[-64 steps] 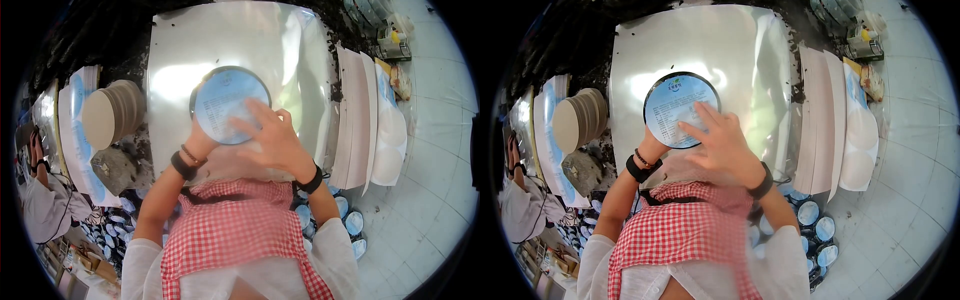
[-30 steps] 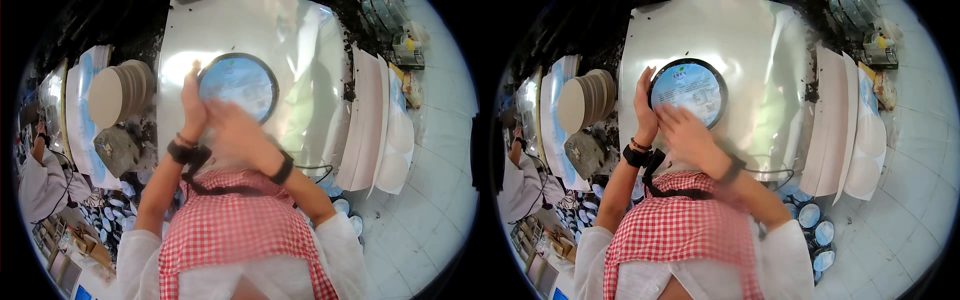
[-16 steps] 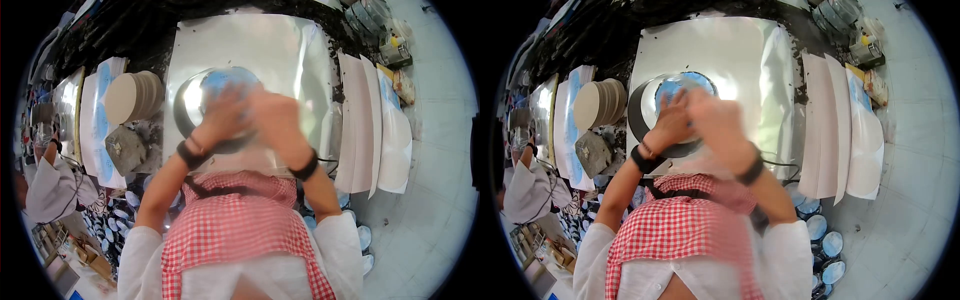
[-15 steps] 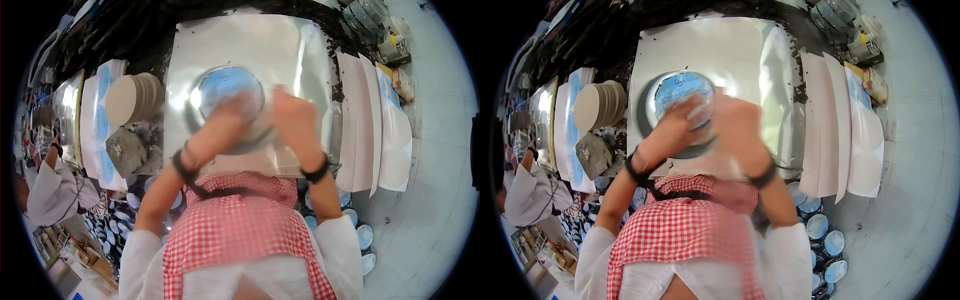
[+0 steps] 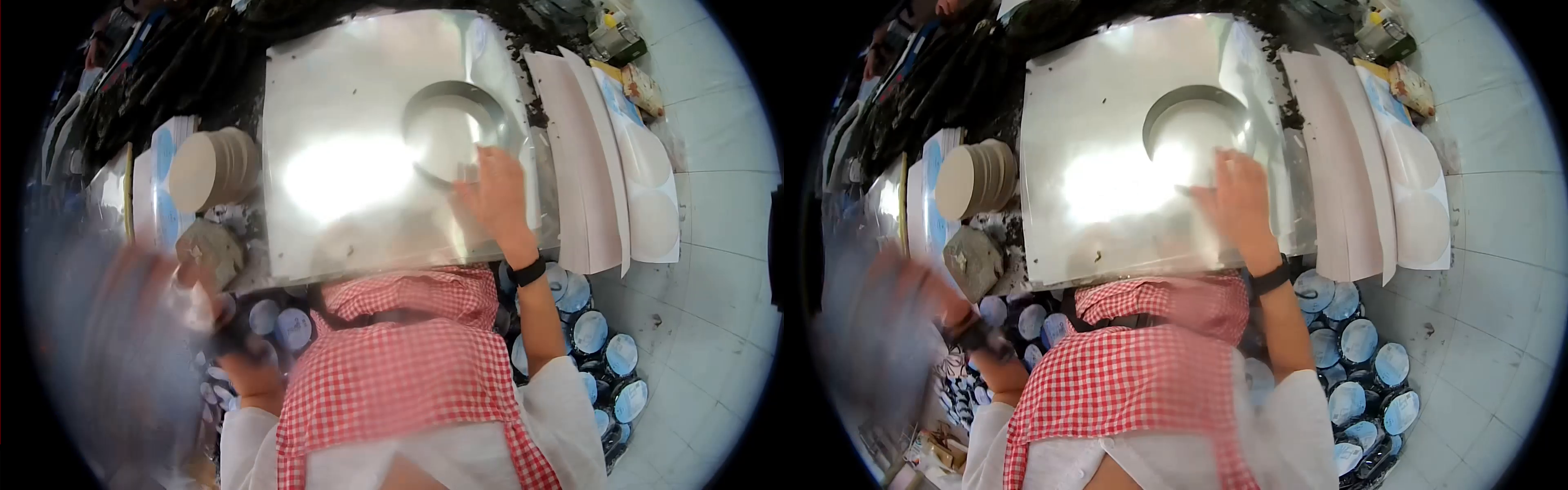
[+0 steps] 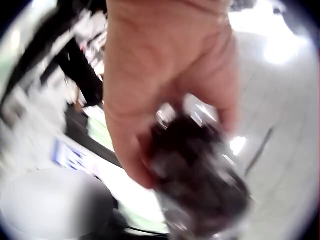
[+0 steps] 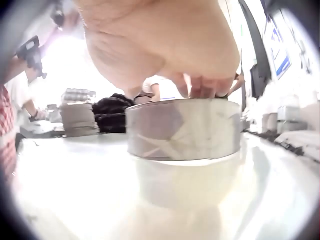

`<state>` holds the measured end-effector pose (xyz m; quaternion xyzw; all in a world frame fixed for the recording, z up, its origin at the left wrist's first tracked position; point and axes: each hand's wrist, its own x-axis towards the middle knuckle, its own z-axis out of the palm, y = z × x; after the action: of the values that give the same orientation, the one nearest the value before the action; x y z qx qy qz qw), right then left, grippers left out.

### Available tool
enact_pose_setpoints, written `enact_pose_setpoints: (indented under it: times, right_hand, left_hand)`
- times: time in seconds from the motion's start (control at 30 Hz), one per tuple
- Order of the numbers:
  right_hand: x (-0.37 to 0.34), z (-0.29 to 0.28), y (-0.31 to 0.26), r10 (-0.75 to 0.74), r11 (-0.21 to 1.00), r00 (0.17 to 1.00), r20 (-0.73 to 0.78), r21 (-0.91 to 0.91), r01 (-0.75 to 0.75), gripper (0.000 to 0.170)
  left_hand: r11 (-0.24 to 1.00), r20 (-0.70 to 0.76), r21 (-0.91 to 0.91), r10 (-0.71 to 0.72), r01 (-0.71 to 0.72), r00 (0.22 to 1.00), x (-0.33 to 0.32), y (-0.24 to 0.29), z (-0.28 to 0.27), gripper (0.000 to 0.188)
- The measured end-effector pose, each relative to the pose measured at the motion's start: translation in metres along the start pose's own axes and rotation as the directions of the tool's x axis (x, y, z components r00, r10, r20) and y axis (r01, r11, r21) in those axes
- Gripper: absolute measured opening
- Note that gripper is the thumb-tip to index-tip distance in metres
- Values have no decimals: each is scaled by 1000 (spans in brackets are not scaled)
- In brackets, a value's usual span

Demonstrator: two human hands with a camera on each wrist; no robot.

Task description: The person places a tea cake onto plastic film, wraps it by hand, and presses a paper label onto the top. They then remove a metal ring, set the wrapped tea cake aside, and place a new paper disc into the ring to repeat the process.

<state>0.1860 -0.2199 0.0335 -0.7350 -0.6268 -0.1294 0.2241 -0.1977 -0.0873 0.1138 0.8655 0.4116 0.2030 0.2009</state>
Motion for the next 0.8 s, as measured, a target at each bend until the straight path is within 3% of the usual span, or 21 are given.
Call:
enact_pose_setpoints:
  times: [0.07, 0.1, 0.13, 0.2, 0.27, 0.33, 0.47, 0.5, 0.53, 0.57, 0.63, 0.67, 0.7, 0.77, 0.8]
  right_hand:
    - [-6, 14, -12, -174, 963, 970, 170, 237, 131, 35]
    - [-5, 21, -17, -215, 970, 967, 135, 143, 196, 25]
    - [0, 25, -17, -225, 969, 962, 156, 137, 205, 21]
    - [6, 29, -14, -232, 970, 953, 196, 125, 210, 12]
    - [7, 32, -10, -246, 964, 956, 160, 141, 224, 7]
    - [6, 33, -9, -246, 963, 958, 149, 148, 224, 5]
    - [9, 35, -6, -244, 962, 953, 182, 166, 215, 6]
    - [11, 32, -6, -244, 962, 950, 194, 174, 211, 6]
    - [18, 15, -8, -232, 928, 946, 228, 342, 146, 6]
    - [25, -12, -10, -235, 865, 936, 263, 496, 78, 7]
    - [28, -56, -12, -402, 635, 864, 305, 772, 23, 8]
    - [40, -68, -14, -572, 436, 751, 329, 898, -62, 7]
    - [47, -75, -17, -721, 230, 626, 295, 955, -186, 7]
    - [41, -62, -33, -718, 448, 590, 369, 894, -14, 8]
    - [35, -49, -42, -709, 542, 575, 407, 837, 76, 8]
  left_hand:
    - [979, 309, 194, 5, -69, 951, -25, -32, -28, 48]
    - [955, 447, 273, -18, -117, 894, -40, -49, -42, 45]
    - [960, 542, 237, -1, -152, 840, -43, -52, -43, 41]
    - [972, 607, -78, 224, -223, 763, -24, -44, 0, 35]
    - [914, 546, -307, 397, -265, 737, -3, -29, 56, 30]
    - [918, 491, -301, 381, -257, 784, -8, -31, 92, 28]
    - [952, 309, -228, 268, -203, 912, -18, -47, 113, 19]
    - [950, 363, -228, 287, -214, 886, -14, -50, 109, 16]
    - [945, 414, -231, 309, -230, 856, 0, -53, 101, 14]
    - [942, 457, -234, 326, -242, 828, 15, -55, 95, 12]
    - [974, 406, -147, 219, -173, 887, 48, -49, 97, 13]
    - [984, 375, -103, 172, -143, 911, 69, -41, 97, 16]
    - [969, 266, -227, 155, -94, 951, 93, -27, 86, 16]
    - [876, 128, -481, 114, -39, 985, 129, 15, 49, 24]
    - [882, 105, -463, 153, -87, 983, 131, 28, 30, 32]
